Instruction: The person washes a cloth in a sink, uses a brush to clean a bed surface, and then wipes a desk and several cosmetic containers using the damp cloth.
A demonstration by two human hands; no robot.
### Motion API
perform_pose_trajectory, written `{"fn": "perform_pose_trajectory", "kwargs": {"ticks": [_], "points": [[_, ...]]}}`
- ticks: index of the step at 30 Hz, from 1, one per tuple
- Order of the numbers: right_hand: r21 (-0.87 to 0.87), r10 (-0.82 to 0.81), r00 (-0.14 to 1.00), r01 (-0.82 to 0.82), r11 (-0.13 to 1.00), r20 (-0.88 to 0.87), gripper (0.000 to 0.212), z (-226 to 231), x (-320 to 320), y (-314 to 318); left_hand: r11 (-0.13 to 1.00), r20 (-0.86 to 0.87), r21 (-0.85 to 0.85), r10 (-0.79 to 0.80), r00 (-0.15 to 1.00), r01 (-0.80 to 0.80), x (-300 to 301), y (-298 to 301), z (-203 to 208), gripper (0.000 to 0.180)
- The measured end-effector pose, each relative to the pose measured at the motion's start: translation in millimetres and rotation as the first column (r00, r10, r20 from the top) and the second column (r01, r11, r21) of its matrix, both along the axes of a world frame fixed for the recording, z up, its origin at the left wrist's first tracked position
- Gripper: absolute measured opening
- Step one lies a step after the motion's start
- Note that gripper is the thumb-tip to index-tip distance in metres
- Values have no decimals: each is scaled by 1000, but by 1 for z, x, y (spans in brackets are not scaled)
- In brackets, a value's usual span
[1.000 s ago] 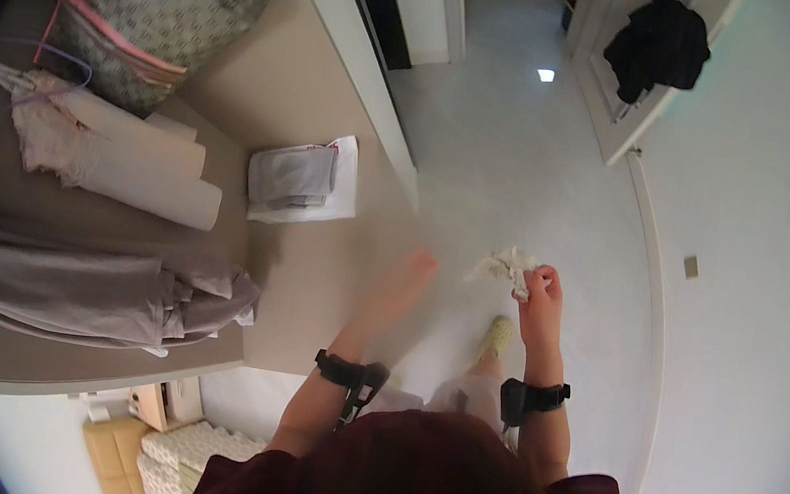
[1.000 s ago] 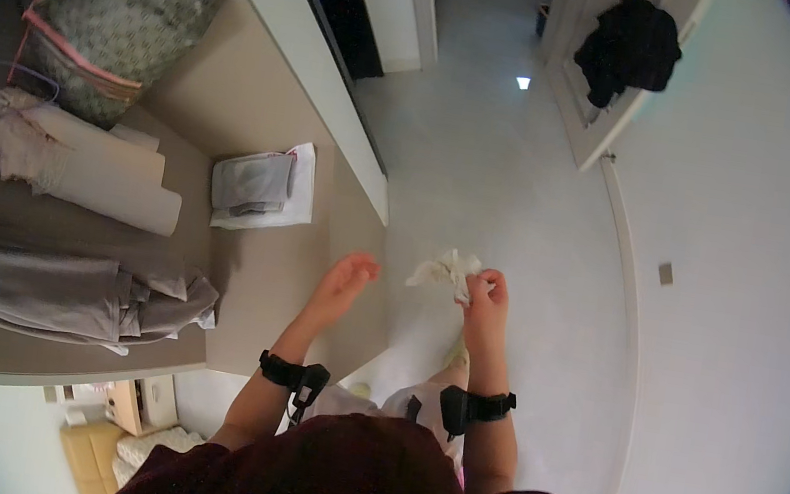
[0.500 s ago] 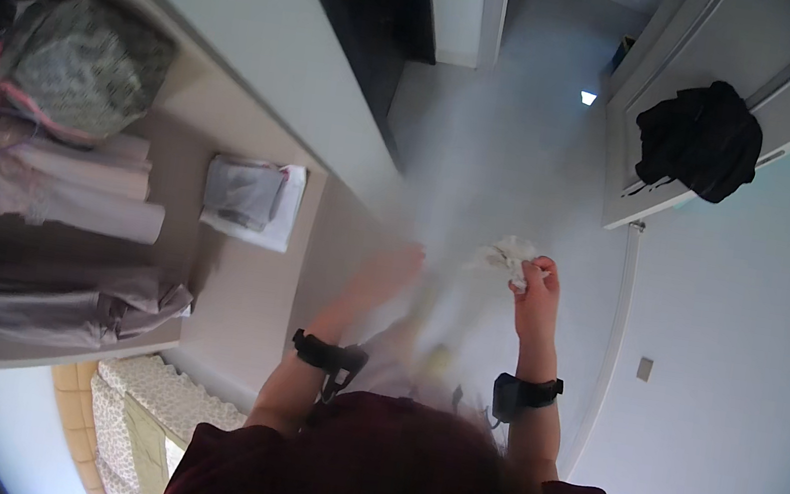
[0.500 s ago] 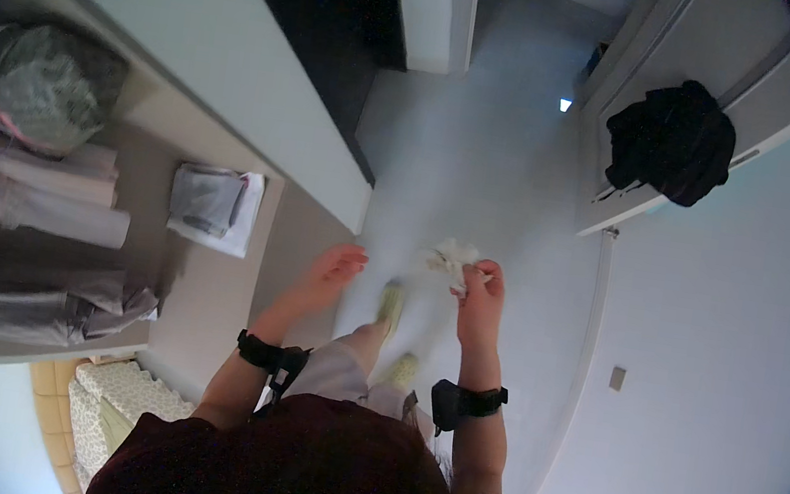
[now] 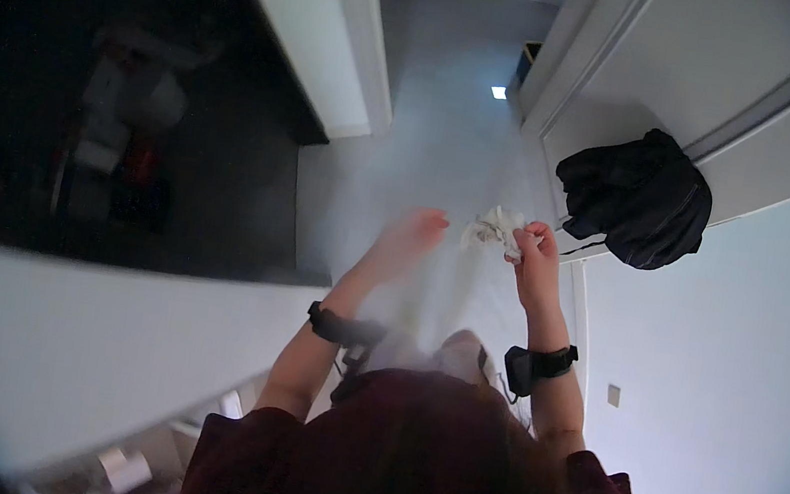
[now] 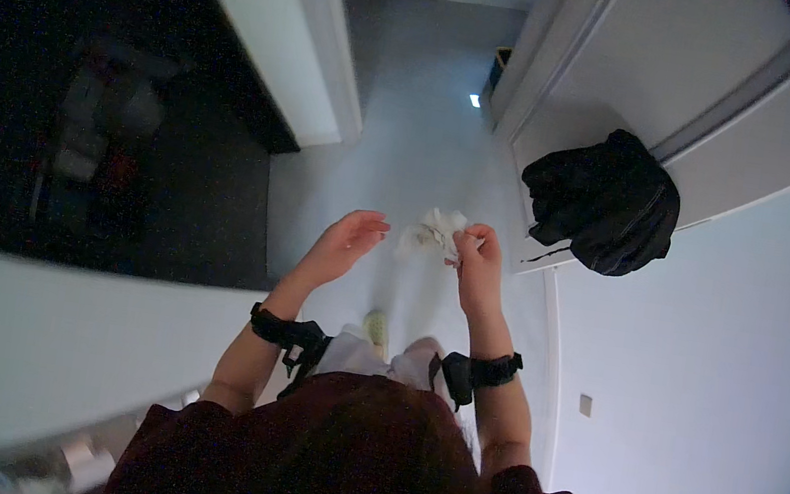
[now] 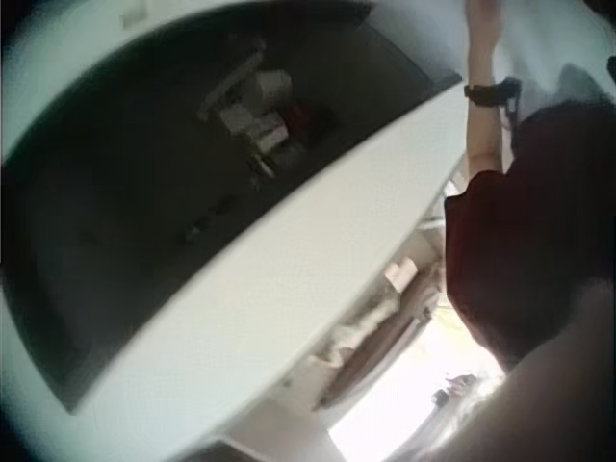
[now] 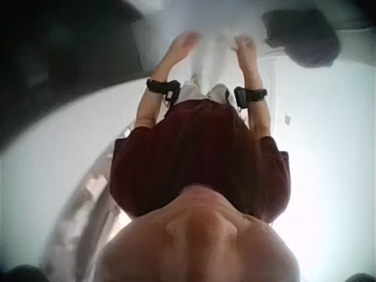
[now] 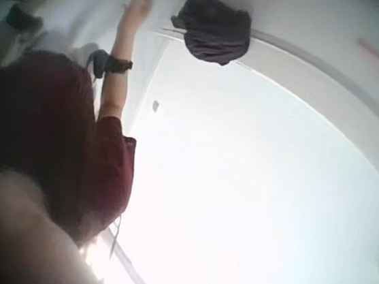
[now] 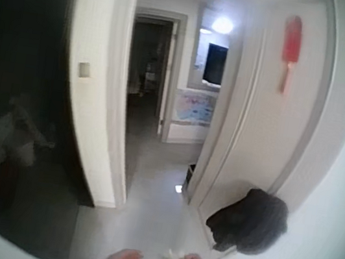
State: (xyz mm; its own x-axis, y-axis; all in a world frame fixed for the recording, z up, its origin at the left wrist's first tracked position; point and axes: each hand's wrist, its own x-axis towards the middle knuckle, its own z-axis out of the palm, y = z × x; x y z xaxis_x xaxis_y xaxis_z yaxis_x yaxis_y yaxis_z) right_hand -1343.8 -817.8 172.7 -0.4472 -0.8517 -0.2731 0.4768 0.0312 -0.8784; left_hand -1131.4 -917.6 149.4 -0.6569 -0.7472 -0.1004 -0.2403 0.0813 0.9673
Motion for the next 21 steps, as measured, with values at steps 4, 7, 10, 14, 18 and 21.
{"fn": "perform_pose_trajectory", "kwargs": {"ticks": [4,7,10,14,18,21], "points": [[-22,-45,999,46,999,24,13,3,-45,-93,988,-137,100,-101,985,115,-81,-91,8,41],[46,-43,999,43,998,-4,14,-8,-81,-169,989,-163,96,-95,982,111,-128,-163,13,44],[1,-17,1000,17,1000,-10,16,-8,-116,-256,991,-184,70,-101,978,116,-165,-249,9,38],[81,84,992,-76,994,-90,18,2,-165,-375,995,17,49,-93,996,92,-195,-362,37,24],[115,214,948,-192,975,-235,23,17,-187,-487,991,-160,33,136,978,-133,-212,-462,37,19],[105,242,918,-219,970,-314,25,11,-210,-560,986,-126,42,166,978,-162,-234,-535,35,20]]}}
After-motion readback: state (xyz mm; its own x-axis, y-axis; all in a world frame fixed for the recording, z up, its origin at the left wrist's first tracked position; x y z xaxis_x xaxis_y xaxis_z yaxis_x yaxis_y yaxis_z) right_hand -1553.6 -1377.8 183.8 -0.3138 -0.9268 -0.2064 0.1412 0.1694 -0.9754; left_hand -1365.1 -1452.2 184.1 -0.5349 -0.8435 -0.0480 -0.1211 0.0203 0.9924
